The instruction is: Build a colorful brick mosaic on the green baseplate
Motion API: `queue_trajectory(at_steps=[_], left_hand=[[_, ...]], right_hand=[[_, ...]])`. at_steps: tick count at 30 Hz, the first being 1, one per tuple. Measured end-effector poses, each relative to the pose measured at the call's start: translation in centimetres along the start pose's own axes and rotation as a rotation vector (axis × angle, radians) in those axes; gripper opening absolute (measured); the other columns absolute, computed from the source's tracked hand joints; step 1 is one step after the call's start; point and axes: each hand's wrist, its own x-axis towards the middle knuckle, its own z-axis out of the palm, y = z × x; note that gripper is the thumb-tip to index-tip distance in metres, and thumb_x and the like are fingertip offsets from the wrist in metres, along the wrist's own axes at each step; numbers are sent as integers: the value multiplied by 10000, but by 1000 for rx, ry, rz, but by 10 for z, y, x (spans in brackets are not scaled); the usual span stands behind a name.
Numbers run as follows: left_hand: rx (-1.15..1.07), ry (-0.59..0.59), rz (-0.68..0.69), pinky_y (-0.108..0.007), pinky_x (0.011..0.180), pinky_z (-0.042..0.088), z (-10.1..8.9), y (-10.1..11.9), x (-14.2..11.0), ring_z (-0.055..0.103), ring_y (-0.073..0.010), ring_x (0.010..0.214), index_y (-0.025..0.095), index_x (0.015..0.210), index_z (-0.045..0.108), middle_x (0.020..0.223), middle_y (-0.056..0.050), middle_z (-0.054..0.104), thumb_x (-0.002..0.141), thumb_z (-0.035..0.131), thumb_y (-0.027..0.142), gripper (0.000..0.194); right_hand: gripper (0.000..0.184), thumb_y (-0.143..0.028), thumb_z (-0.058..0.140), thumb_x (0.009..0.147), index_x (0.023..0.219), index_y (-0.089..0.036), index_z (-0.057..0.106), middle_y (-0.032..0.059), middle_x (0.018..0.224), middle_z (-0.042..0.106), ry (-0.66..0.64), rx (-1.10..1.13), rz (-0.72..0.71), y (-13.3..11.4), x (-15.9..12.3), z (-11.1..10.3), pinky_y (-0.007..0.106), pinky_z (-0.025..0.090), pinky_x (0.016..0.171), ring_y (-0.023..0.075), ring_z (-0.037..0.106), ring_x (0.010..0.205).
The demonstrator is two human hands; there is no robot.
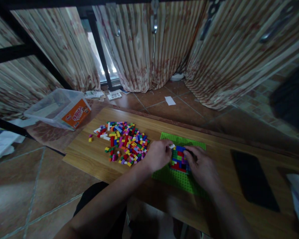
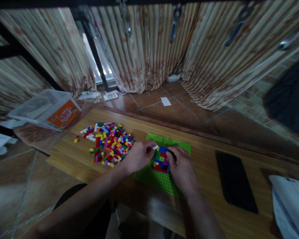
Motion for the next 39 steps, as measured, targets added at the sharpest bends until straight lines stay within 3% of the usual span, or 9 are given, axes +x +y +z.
queue_trajectory(at_steps=[7,15,19,28,39], left_hand=[[86,-42,26,-221,699,485,-6,10,-1,665,-153,733,183,945,695,846,-37,735,894,505,197,197],[24,-78,32,-238,723,492,-3,5,8,684,-181,792,176,1076,694,896,-59,741,894,597,364,279],[-7,-77,15,-238,683,483,-3,6,8,661,-173,724,162,1039,692,785,-41,715,872,619,389,291],[-118,-152,-4,-218,631,455,-10,7,7,604,-134,632,169,933,671,672,-4,656,940,430,224,247],[-206,-155,2,-212,642,471,-5,-1,10,604,-130,644,172,932,672,667,7,653,889,494,215,188]], right_hand=[[366,-432,448,946,1052,-167,677,112,1061,685,1,-1,16,-1,0,0,387,483,913,241,625,1001],[354,-424,448,944,1048,-175,676,113,1049,685,0,11,8,-1,-1,0,410,486,904,248,623,994],[336,-418,453,938,1048,-196,679,104,1044,688,1,11,14,-2,-1,0,414,489,899,248,624,992],[368,-435,438,942,1052,-180,680,115,1060,690,-13,-11,20,-3,0,-1,421,488,893,255,626,988],[365,-447,446,929,1036,-191,683,109,1034,691,-3,11,35,-3,0,-1,425,487,884,257,624,975]])
